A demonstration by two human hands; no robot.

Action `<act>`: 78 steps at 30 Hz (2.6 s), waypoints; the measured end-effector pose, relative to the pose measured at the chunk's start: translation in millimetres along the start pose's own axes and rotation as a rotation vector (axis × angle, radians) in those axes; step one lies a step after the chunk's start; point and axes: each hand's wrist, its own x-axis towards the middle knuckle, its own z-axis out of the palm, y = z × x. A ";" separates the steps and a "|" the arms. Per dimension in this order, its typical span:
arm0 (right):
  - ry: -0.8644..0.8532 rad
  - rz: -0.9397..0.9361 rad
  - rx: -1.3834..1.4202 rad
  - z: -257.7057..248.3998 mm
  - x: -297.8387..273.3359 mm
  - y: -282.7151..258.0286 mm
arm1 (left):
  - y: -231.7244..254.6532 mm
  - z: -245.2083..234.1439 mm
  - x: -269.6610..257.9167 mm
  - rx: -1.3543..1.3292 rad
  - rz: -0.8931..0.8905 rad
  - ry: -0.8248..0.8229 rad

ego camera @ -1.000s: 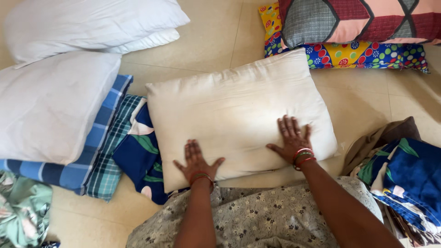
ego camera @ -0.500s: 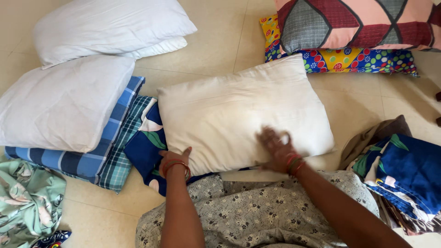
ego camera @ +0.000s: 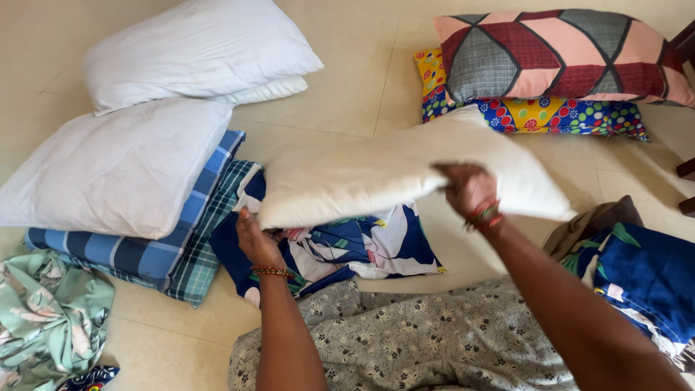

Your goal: The person sits on the floor and inserts a white pillow into a floral pillowcase. They smooth the pillow, align the case, and tuck the edges around the pillow to fit it inside.

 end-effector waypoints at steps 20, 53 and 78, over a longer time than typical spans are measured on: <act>-0.059 0.170 -0.370 0.0 73.8 150.6 | -104.4 28.2 -17.7 0.824 -0.030 -0.613; -0.862 0.019 -0.411 94.1 -97.2 -35.3 | -47.5 50.5 -51.7 1.189 -0.633 -0.560; -0.985 0.077 -0.368 98.2 -104.5 -28.5 | -55.2 52.0 -58.4 1.329 -0.592 -0.535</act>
